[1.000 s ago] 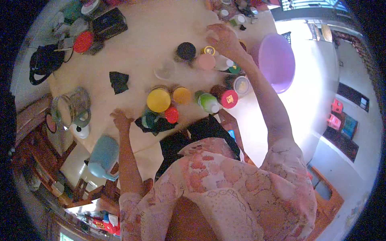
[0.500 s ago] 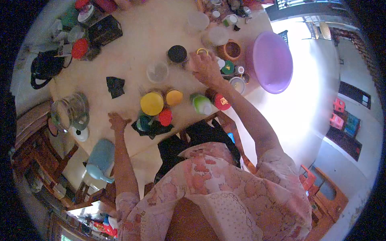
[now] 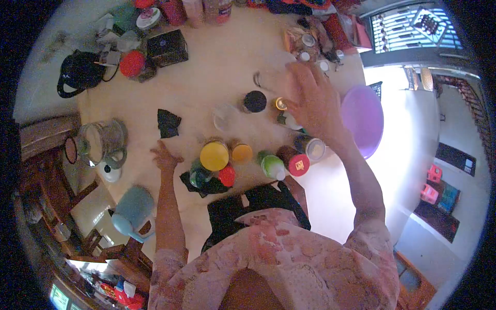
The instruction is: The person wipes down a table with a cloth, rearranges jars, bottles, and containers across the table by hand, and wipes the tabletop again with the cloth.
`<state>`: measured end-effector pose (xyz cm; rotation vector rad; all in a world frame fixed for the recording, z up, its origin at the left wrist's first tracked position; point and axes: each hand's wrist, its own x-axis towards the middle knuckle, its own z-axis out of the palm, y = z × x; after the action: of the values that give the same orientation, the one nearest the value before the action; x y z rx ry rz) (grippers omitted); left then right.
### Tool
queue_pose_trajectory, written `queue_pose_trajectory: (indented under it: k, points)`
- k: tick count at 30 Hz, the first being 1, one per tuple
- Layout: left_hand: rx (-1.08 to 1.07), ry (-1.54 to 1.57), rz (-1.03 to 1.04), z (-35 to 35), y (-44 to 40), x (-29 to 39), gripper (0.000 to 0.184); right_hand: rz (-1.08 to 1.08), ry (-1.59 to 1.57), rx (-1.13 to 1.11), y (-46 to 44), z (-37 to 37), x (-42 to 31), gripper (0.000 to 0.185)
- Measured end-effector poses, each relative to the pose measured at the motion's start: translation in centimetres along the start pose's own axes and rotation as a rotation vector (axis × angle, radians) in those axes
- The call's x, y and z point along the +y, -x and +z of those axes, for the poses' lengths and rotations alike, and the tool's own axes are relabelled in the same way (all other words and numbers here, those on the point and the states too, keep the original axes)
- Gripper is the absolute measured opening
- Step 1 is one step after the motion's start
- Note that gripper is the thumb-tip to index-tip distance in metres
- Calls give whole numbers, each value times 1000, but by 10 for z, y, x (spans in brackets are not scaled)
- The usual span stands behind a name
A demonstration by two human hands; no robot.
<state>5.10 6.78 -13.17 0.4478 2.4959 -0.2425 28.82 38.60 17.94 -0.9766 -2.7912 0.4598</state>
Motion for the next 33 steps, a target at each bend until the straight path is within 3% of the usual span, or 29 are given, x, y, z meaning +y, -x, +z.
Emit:
queue_pose_trajectory:
  k: [2,4,10,14,16,20,22,23,25,29,31,32,33]
  points:
    - [44,7,14,8,-3,-1,129,-9,-28,97,-40,16,-1,57]
    - [91,-82,79,13,-7,-4,129,-241,48,235,-86,54,14,61]
    - [33,13,16,-5,3,4,129,29,-26,-52,-206,151,-6,64]
    - [101,-87,54,0,-1,2,128,-3,-47,-31,-251,192,-15,62]
    - [28,-12,2,-6,3,6,127,-144,-15,143,-268,211,-11,64]
    - [115,-74,58,6,-3,0,126,-137,109,249,-290,228,-16,52]
    - [63,3,41,0,0,3,127,-459,390,496,-311,242,-9,35]
    - [61,2,40,-1,0,3,127,-459,389,494,-309,242,-15,35]
    - [61,40,79,0,1,2,129,19,132,253,-298,232,-31,78]
    - [163,8,131,31,-12,-12,130,-29,106,295,-294,219,-35,78]
    - [409,-423,336,71,-30,-32,135,-133,97,252,-302,218,-31,76]
    - [384,-434,357,57,-18,-26,135,-171,91,220,-302,222,-26,76]
    - [212,-214,220,23,-6,-12,130,-208,82,193,-303,225,-21,75]
